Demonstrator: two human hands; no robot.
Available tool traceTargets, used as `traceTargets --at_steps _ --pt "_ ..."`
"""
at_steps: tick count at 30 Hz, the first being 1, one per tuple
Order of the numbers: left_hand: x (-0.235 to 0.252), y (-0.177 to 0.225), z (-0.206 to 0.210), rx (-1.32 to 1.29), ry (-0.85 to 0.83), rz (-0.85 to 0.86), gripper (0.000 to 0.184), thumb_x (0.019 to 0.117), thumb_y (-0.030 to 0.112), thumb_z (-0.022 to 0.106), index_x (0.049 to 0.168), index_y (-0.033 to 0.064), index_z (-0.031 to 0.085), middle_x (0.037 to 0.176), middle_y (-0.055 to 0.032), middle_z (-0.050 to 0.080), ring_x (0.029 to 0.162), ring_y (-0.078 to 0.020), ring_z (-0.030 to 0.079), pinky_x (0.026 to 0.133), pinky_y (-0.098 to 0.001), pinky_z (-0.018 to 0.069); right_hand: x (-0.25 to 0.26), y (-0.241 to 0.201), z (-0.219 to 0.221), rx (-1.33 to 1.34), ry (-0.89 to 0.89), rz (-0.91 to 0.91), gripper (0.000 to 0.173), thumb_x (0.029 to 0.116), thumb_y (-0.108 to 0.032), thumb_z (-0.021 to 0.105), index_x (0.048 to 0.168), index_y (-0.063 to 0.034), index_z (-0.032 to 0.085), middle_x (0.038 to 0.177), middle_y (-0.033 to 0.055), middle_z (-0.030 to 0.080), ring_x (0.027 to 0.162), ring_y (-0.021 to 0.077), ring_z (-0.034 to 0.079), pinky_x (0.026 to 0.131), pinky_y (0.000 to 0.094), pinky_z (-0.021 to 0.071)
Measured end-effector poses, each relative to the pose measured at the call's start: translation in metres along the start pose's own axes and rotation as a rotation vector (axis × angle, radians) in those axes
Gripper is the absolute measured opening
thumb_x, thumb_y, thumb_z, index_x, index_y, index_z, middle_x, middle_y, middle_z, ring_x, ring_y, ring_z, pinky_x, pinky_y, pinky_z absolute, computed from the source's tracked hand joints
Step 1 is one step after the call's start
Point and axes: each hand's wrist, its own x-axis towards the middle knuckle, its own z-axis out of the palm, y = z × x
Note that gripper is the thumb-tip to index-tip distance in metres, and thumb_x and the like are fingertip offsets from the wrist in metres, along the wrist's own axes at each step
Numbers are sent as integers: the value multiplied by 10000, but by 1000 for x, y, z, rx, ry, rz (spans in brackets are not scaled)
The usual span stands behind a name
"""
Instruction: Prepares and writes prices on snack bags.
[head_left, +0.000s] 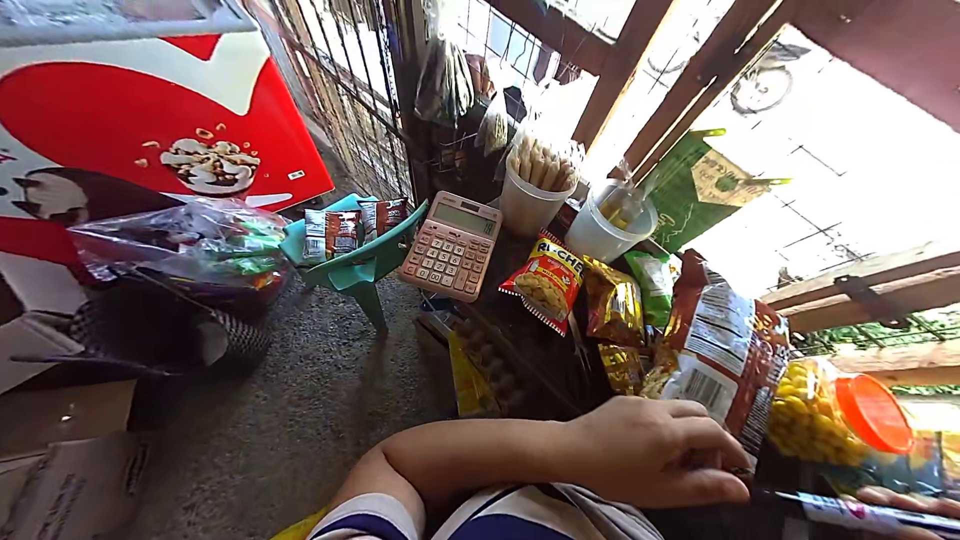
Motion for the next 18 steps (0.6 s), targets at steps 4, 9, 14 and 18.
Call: traceTargets --at_steps 4,9,14,18 --pt "2 -1 7 -2 -60 -3 290 1048 188 570 1158 -71 636 939 -193 661 781 -267 655 703 -405 549 7 7 44 150 3 -21 283 922 -149 756 1184 -219 675 1101 -33 748 982 105 740 847 247 627" --pt "-1 -4 3 -6 -109 -34 302 1089 191 465 1052 -61 628 836 -167 633 755 -260 644 684 -400 533 5 14 56 62 -86 -90 234 992 -290 676 1224 -273 700 1130 -77 744 1032 81 711 890 232 592" --pt "4 -6 7 -126 -278 -38 438 1126 328 336 1018 -12 589 784 -95 557 707 -141 565 654 -257 487 -10 6 64 244 -44 -47 238 1045 -271 589 1201 -134 705 1047 -15 761 659 -7 683 510 124 550" --pt "0 -19 9 -458 -439 -173 499 1123 436 272 942 52 534 673 29 421 583 4 423 549 -138 369 3 -11 23 362 283 -152 253 993 -383 620 1170 -252 746 923 -85 768 650 -10 682 562 148 559"
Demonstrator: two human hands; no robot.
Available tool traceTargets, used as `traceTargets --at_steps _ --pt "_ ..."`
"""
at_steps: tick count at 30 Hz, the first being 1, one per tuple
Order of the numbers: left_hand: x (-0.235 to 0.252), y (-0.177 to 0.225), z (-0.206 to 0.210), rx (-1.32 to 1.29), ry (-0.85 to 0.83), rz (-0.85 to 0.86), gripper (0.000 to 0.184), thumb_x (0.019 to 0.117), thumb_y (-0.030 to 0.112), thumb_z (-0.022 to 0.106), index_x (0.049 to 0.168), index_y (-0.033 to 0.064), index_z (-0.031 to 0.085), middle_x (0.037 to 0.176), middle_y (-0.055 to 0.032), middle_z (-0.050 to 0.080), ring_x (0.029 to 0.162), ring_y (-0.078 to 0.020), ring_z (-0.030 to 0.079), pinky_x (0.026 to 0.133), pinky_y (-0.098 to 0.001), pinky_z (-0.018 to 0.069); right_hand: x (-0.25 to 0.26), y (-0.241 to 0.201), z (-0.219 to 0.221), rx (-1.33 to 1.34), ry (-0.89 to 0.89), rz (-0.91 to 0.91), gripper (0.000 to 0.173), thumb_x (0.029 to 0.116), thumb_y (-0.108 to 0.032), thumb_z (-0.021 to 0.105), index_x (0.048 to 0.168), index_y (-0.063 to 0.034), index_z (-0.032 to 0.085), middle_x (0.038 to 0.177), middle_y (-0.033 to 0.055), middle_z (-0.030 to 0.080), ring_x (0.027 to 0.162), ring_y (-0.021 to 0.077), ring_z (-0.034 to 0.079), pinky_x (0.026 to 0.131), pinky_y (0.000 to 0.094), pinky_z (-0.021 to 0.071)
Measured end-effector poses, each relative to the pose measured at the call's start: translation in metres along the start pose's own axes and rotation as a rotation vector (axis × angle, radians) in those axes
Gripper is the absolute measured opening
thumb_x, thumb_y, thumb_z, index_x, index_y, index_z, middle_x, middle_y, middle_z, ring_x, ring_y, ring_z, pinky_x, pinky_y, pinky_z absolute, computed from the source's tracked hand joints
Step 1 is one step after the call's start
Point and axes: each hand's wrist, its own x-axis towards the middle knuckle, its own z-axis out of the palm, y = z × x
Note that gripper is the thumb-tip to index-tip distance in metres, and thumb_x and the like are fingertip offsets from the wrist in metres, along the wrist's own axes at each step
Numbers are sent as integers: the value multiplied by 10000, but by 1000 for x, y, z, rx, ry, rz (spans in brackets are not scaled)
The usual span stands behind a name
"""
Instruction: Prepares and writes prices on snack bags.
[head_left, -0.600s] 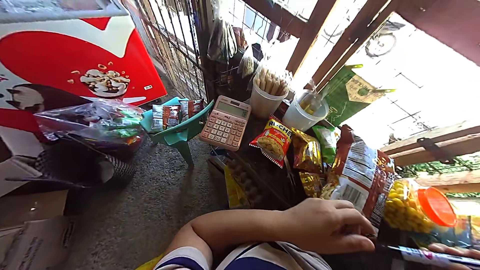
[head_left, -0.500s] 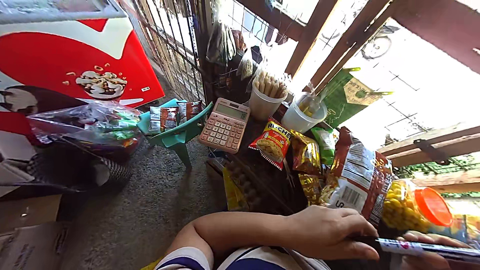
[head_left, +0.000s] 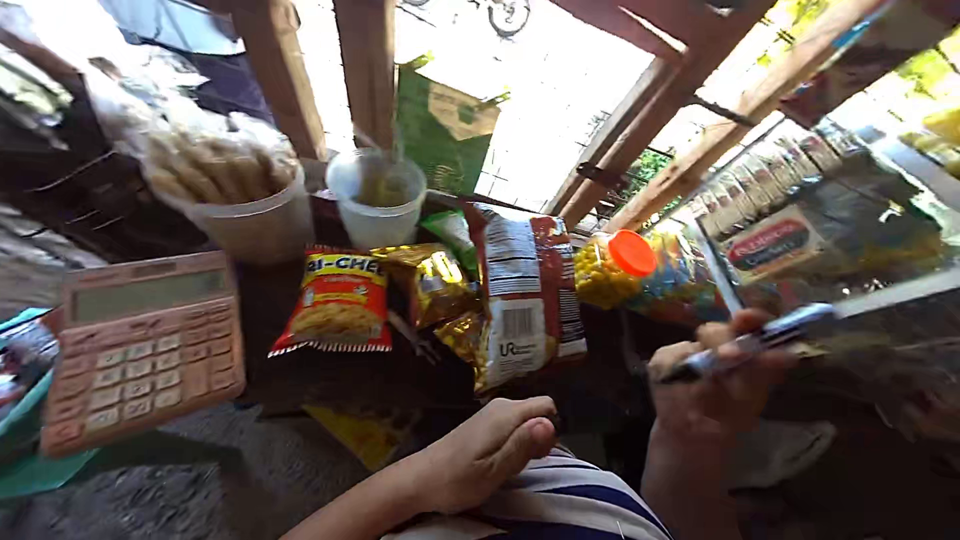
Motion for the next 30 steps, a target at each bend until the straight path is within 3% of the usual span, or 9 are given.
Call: traceTargets --at_steps 1,2,3,5,7,11,19,27,30 --pt "0 -3 0 -4 31 -5 487 1120 440 285 956 56 537 680 32 423 583 11 416 546 -135 366 4 -6 -9 -152 0 -84 253 1028 -357 584 1232 -278 710 983 -100 760 592 -23 643 505 131 531" --pt "1 -4 0 23 75 11 470 1117 435 305 989 55 550 701 31 442 596 21 426 556 -126 379 4 -10 -14 -369 -45 -130 265 1051 -318 564 1292 -303 671 1077 -126 743 610 -37 648 512 122 547" --pt "4 -3 -1 70 120 41 455 1115 423 326 1022 47 564 724 23 470 615 29 447 574 -117 397 1 -9 -16 -588 -97 -145 265 1060 -286 568 1304 -315 667 1130 -144 701 686 -48 654 572 130 573" --pt "10 2 -2 198 184 96 434 1114 400 346 1050 34 571 767 -2 515 669 24 493 629 -114 430 -8 7 -15 -877 -217 -199 268 1049 -224 593 1276 -311 706 1176 -110 612 933 -52 617 797 131 556" --pt "17 1 0 330 233 119 427 1115 383 362 1032 24 578 783 -33 543 697 -8 525 656 -131 451 -13 27 -14 -995 -269 -317 218 1028 -173 621 1203 -239 733 1129 -46 597 1022 -28 576 895 125 500" --pt "21 -2 2 539 284 99 456 1119 409 315 978 51 560 727 -34 515 632 -50 513 579 -167 430 -16 38 -15 -1060 -316 -483 153 1011 -125 646 1136 -145 731 1042 21 635 958 26 621 852 132 523" --pt "34 -3 -8 944 330 74 492 1123 432 254 934 93 556 673 -18 501 530 -107 500 455 -243 380 2 41 -24 -1055 -381 -513 149 976 -74 674 1105 -81 748 992 56 697 891 66 658 800 160 541" --pt "42 -11 -24 929 318 174 486 1123 435 230 963 89 532 704 -33 504 557 -111 515 473 -236 399 13 50 -6 -1007 -432 -550 117 941 -25 685 1046 -39 734 962 71 703 863 90 675 784 174 554" --pt "49 -3 -39 958 340 164 615 1084 573 198 952 101 569 707 -37 535 608 -140 556 517 -282 443 38 59 -8 -959 -511 -564 98 977 -52 653 1052 -46 717 975 82 675 873 104 648 778 180 537"
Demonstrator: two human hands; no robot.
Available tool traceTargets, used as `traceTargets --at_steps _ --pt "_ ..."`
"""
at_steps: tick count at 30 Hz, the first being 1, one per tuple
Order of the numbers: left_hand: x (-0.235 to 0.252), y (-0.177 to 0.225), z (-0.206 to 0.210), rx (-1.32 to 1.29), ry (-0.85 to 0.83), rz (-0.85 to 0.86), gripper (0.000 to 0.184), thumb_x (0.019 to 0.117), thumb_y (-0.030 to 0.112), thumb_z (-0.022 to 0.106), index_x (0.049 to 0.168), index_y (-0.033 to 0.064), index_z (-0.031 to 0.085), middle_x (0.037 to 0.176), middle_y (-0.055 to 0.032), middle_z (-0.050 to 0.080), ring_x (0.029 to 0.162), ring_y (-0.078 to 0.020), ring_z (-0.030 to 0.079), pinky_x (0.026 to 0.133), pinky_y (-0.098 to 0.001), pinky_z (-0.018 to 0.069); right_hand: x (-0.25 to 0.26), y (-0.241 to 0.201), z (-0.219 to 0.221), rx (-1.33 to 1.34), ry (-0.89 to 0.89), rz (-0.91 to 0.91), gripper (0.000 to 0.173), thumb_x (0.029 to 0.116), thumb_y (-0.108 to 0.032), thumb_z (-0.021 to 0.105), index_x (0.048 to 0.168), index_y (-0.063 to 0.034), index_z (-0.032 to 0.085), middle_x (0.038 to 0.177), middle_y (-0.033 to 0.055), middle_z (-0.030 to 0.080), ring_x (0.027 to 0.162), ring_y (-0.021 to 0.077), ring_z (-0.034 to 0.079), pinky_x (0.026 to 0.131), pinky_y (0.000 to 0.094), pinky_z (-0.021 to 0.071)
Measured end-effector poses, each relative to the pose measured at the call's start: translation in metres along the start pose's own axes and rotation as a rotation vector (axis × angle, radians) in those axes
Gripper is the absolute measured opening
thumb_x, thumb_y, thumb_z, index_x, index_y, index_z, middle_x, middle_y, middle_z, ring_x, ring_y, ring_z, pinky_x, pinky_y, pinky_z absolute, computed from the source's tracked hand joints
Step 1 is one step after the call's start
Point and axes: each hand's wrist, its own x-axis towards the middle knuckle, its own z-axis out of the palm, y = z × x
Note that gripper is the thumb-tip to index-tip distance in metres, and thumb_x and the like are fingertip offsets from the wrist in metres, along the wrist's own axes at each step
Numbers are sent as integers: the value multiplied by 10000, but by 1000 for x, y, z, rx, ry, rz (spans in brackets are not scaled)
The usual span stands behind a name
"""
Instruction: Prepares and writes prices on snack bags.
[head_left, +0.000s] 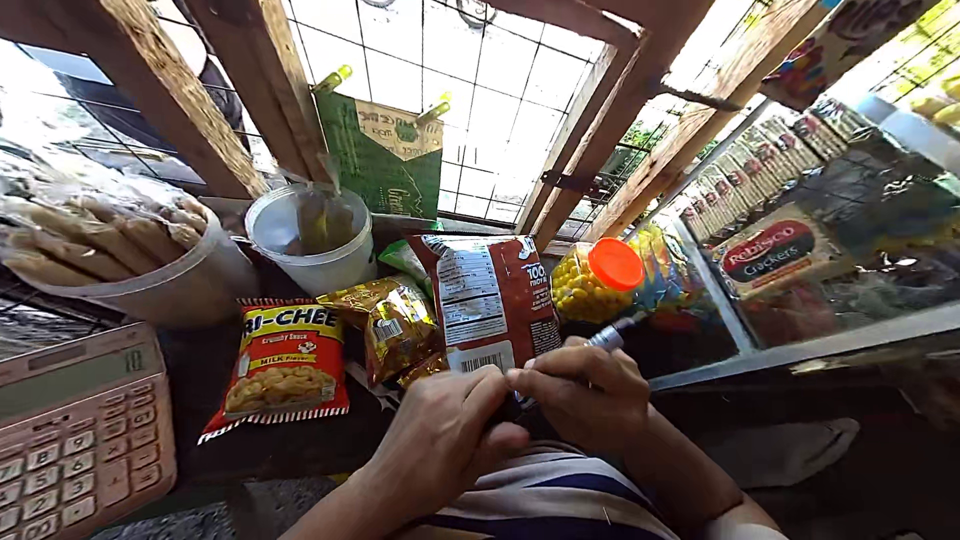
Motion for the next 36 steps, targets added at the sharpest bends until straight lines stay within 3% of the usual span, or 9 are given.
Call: traceTargets --at_steps 3,5,9,12,15,21,24,26,36 --pt "9 -21 -17 43 163 -214 761 1003 743 170 1009 152 650 961 -49 663 939 -175 630 780 -375 520 10 29 4 43 42 38 46 1018 -135 620 1019 -99 591 1048 41 619 929 67 649 817 182 569" --pt "17 -39 -23 37 261 -401 660 1028 684 302 1199 122 603 1251 -124 577 1223 -266 523 980 -493 439 18 48 6 208 170 151 137 1005 -198 669 958 -147 552 999 -17 614 784 26 652 674 182 603" --pt "32 -59 -12 -167 229 -743 922 882 809 469 1579 217 352 1589 -128 345 1367 -278 460 1020 -540 465 35 71 21 690 334 448 243 1046 -490 506 1073 -260 579 1037 -40 702 570 35 635 480 209 571" --pt "39 -64 3 -267 203 -833 999 812 745 613 1626 307 235 1634 -100 281 1317 -246 506 957 -481 509 39 79 38 956 370 602 464 996 -674 422 1147 -263 576 1282 25 664 655 94 678 542 236 584" --pt "40 -68 14 -314 193 -731 943 832 595 716 1619 341 263 1656 -79 270 1378 -231 468 1012 -474 490 31 85 55 1141 383 685 607 965 -748 376 1128 -246 675 1165 32 715 775 126 725 620 273 617" --pt "37 -74 27 -448 142 -680 726 877 470 685 1550 374 428 1681 -50 247 1477 -214 364 1128 -473 409 14 85 57 1171 370 663 483 1027 -557 475 1137 -174 747 1256 97 715 988 193 745 786 320 627" --pt "43 -69 28 -541 152 -700 966 789 519 796 1602 359 298 1645 -45 298 1337 -117 527 1027 -341 535 8 77 54 1143 324 643 398 1044 -476 505 1150 -164 728 1226 84 708 958 174 730 807 319 620" --pt "44 -64 29 -508 130 -689 1049 758 532 821 1619 380 241 1670 -62 221 1381 -142 466 1050 -363 501 4 73 53 1133 308 618 321 1054 -379 529 1145 -129 709 1190 92 709 936 165 726 820 312 617" --pt "33 -48 41 -331 145 -541 718 908 394 716 1549 424 392 1699 -113 125 1460 -178 383 1095 -369 463 2 67 35 847 311 659 206 1023 -315 627 914 -163 714 928 -30 720 713 3 659 597 156 554"
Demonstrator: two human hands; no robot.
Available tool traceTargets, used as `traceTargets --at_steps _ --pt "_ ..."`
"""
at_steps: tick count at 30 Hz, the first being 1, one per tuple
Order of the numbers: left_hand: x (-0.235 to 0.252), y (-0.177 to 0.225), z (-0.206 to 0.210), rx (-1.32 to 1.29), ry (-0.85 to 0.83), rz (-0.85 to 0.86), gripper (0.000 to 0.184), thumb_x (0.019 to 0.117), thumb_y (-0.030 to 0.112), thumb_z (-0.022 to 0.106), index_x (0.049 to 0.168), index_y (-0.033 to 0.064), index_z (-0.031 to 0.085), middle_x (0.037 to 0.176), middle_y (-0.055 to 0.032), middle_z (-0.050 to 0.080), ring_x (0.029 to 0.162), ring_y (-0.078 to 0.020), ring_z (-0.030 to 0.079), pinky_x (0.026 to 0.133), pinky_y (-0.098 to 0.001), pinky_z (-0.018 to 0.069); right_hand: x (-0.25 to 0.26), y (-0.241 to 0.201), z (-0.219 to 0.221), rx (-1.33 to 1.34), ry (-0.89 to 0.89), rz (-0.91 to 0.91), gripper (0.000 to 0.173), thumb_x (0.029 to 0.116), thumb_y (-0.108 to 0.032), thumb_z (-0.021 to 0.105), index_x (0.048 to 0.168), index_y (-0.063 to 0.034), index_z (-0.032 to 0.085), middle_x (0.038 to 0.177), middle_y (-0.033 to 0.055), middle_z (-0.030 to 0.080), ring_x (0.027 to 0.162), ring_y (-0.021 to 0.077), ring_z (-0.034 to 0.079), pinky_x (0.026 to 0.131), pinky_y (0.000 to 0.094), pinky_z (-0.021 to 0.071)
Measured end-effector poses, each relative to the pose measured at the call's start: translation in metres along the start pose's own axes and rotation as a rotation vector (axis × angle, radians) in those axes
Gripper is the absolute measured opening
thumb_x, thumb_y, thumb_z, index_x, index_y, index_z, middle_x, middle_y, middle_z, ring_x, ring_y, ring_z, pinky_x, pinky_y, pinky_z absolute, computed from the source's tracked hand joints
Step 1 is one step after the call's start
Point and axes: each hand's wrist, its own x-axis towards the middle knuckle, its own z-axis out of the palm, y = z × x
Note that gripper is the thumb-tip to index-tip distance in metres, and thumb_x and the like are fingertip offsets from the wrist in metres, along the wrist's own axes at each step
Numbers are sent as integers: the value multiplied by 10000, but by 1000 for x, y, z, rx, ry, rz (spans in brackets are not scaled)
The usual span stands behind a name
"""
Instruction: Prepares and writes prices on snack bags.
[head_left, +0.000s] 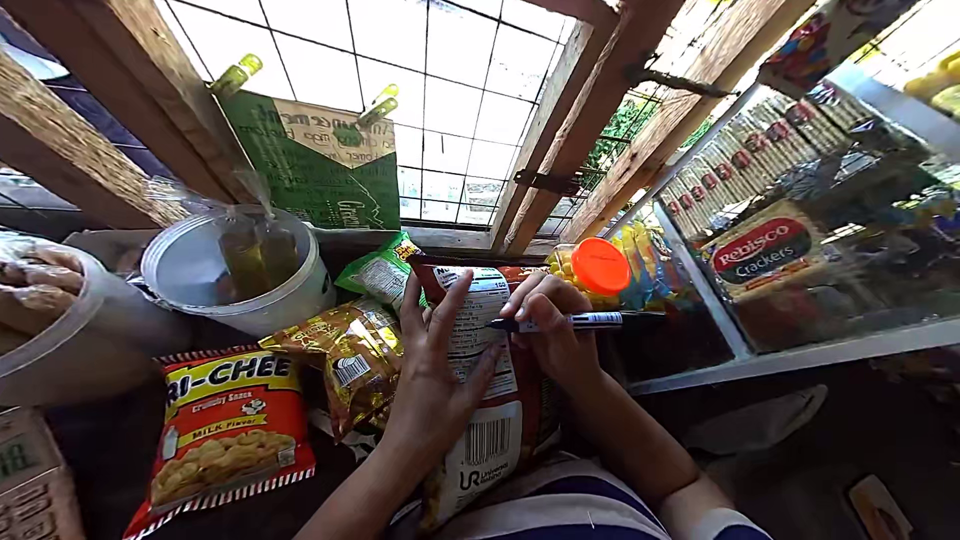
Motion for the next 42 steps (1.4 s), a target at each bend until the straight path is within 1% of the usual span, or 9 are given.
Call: traceTargets --at_steps 5,10,14,18,20,24,30,37,42 --pt "-3 -3 1 47 14 80 446 976 307 645 1410 400 599 1698 -183 110 1515 -229 314 1150 -370 419 2 -5 -2 -157 -15 -121 119 951 -149 709 847 -113 666 822 -39 682 753 -10 653 647 148 551" --pt "-6 -1 3 155 26 59 585 955 341 627 1519 262 495 1665 -289 119 1517 -324 294 1150 -411 404 5 -6 -5 -260 -39 -95 122 891 -60 717 808 -61 627 784 -4 657 694 11 620 621 160 534" --pt "-7 4 3 179 22 25 669 925 376 657 1538 187 467 1634 -341 127 1455 -287 387 1093 -339 445 6 -6 -3 -246 -30 -74 136 859 -9 727 790 -56 620 775 2 656 663 8 610 599 156 530" --pt "-7 7 0 169 -13 72 667 888 410 711 1493 209 514 1632 -313 184 1469 -303 364 1114 -378 435 11 -10 1 -253 -90 -124 164 838 -16 776 795 -36 619 796 23 667 717 31 642 645 175 562" --pt "-7 9 -2 126 -9 63 582 887 413 716 1431 268 569 1642 -239 230 1463 -275 379 1104 -392 447 12 -6 4 -247 -104 -96 144 853 -15 752 797 -23 619 786 26 660 702 30 631 631 176 551" --pt "-6 6 -1 12 -26 -19 725 882 428 732 1539 368 432 1711 -93 114 1451 -170 407 1059 -335 500 8 2 2 -188 -73 -12 133 953 -81 646 824 -61 617 781 -13 632 638 -5 593 560 148 521" --pt "-8 5 3 70 -49 -10 670 893 342 675 1521 421 456 1706 -142 103 1494 -201 342 1105 -354 455 8 2 -3 -141 8 -82 178 1007 -161 611 833 -122 617 790 -48 617 648 -32 577 561 122 498" --pt "-9 7 4 129 -15 -20 745 864 295 671 1566 253 425 1674 -218 154 1461 -212 382 1079 -318 461 11 -1 -4 -257 -21 -118 170 890 -26 682 755 -62 585 753 -9 604 637 -4 579 564 139 512" --pt "-10 8 4 104 -18 -39 768 866 296 688 1577 276 398 1676 -209 149 1445 -189 398 1065 -293 467 11 3 -4 -255 -61 -111 154 844 13 715 771 -41 591 768 18 629 661 20 595 585 154 520"
